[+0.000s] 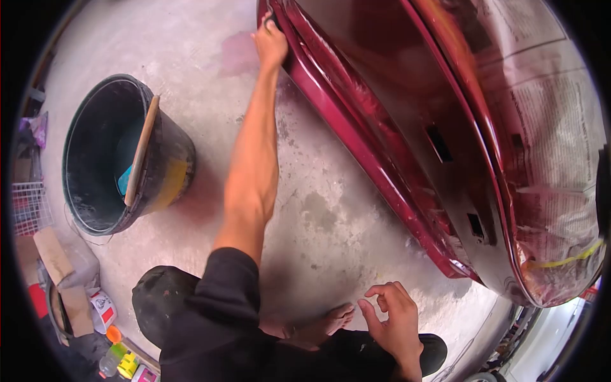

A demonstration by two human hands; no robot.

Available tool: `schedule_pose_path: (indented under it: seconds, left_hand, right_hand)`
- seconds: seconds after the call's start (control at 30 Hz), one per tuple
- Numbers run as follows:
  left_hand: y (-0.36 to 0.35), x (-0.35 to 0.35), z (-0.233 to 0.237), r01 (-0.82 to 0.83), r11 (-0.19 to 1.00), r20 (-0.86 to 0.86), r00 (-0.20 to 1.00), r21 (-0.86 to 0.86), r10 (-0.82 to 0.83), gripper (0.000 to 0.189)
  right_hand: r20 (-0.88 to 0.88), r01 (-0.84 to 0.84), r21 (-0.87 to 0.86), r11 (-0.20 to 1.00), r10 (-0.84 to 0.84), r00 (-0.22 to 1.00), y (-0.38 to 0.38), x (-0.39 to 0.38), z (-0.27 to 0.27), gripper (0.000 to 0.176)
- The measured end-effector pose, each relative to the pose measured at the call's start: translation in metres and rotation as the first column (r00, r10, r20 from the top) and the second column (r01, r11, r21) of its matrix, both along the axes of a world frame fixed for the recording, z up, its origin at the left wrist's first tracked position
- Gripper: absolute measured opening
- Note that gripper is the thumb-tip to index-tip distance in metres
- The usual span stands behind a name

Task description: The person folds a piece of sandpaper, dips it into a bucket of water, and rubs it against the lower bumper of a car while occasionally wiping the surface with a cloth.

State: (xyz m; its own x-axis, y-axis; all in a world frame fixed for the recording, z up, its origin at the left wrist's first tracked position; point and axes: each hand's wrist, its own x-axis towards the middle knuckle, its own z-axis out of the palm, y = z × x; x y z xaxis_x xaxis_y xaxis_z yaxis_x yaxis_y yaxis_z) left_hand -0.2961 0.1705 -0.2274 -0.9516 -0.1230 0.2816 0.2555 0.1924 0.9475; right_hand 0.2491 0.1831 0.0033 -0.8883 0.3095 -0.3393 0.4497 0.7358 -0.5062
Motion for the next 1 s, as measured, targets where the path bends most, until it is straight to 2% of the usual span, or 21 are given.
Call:
schedule_pose_path:
  seconds: [0.07, 0.13, 0.23, 0.3, 0.4, 0.5, 0.53, 0.57, 0.63, 0.67, 0.77, 0.83, 0.9, 1.0]
  left_hand:
    - [-0.005, 0.011, 0.013, 0.030, 0.997, 0.060, 0.998, -0.070, -0.026, 0.043]
    - [0.002, 0.033, -0.006, -0.025, 0.996, -0.048, 0.999, -0.082, 0.022, 0.044]
    - [0.020, 0.066, -0.026, -0.186, 0.977, -0.360, 0.923, -0.103, 0.138, 0.045]
    - [0.008, 0.039, -0.012, -0.096, 0.981, -0.131, 0.989, -0.171, 0.074, 0.045]
    - [-0.008, 0.013, 0.030, 0.068, 0.959, 0.189, 0.982, -0.275, -0.015, 0.045]
    - [0.001, 0.055, -0.018, 0.005, 0.978, -0.080, 0.997, -0.209, -0.023, 0.046]
    - [0.010, 0.075, -0.039, -0.074, 0.972, -0.275, 0.961, -0.222, 0.010, 0.047]
    - [0.013, 0.072, -0.036, -0.081, 0.970, -0.271, 0.962, -0.231, 0.016, 0.048]
    - [0.012, 0.067, -0.034, -0.101, 0.965, -0.246, 0.968, -0.242, 0.040, 0.049]
    - [0.006, 0.050, -0.028, -0.061, 0.969, -0.177, 0.984, -0.239, 0.018, 0.050]
    - [-0.016, 0.018, 0.037, 0.200, 0.908, 0.251, 0.962, -0.369, -0.110, 0.054]
    - [-0.006, 0.037, -0.002, -0.004, 0.890, -0.082, 0.996, -0.456, -0.038, 0.048]
    - [0.009, 0.076, -0.038, -0.246, 0.849, -0.405, 0.913, -0.468, 0.041, 0.043]
    - [0.011, 0.078, -0.037, -0.235, 0.855, -0.397, 0.917, -0.463, 0.037, 0.047]
  right_hand:
    - [0.013, 0.008, -0.009, 1.000, -0.007, 1.000, -0.002, 0.010, -0.001, 0.022]
    - [-0.065, -0.029, 0.015, 0.999, 0.029, 0.997, 0.000, 0.013, -0.011, 0.021]
    - [-0.062, -0.036, 0.035, 0.999, 0.038, 0.997, 0.001, 0.013, -0.001, 0.021]
    - [-0.100, -0.029, 0.028, 0.999, 0.031, 0.995, 0.005, 0.016, 0.005, 0.021]
    - [-0.093, -0.017, 0.030, 0.999, 0.020, 0.996, 0.003, 0.026, 0.003, 0.022]
    - [-0.098, -0.039, 0.033, 0.999, 0.042, 0.994, -0.001, 0.028, 0.003, 0.022]
    - [-0.104, -0.052, 0.039, 0.998, 0.056, 0.993, -0.001, 0.025, 0.004, 0.022]
    - [-0.113, -0.052, 0.017, 0.999, 0.053, 0.992, -0.002, 0.025, 0.006, 0.022]
    - [-0.112, -0.062, -0.019, 0.998, 0.059, 0.992, 0.001, 0.026, 0.009, 0.022]
    - [-0.103, -0.052, -0.005, 0.999, 0.051, 0.993, 0.000, 0.029, 0.010, 0.023]
    - [-0.099, -0.043, 0.039, 0.998, 0.047, 0.994, 0.000, 0.034, 0.005, 0.023]
    - [-0.108, -0.060, 0.074, 0.995, 0.068, 0.992, -0.002, 0.034, 0.003, 0.023]
    - [-0.202, -0.057, 0.018, 0.998, 0.059, 0.978, -0.005, 0.029, 0.004, 0.023]
    - [-0.227, -0.048, -0.013, 0.999, 0.044, 0.973, -0.002, 0.028, 0.010, 0.023]
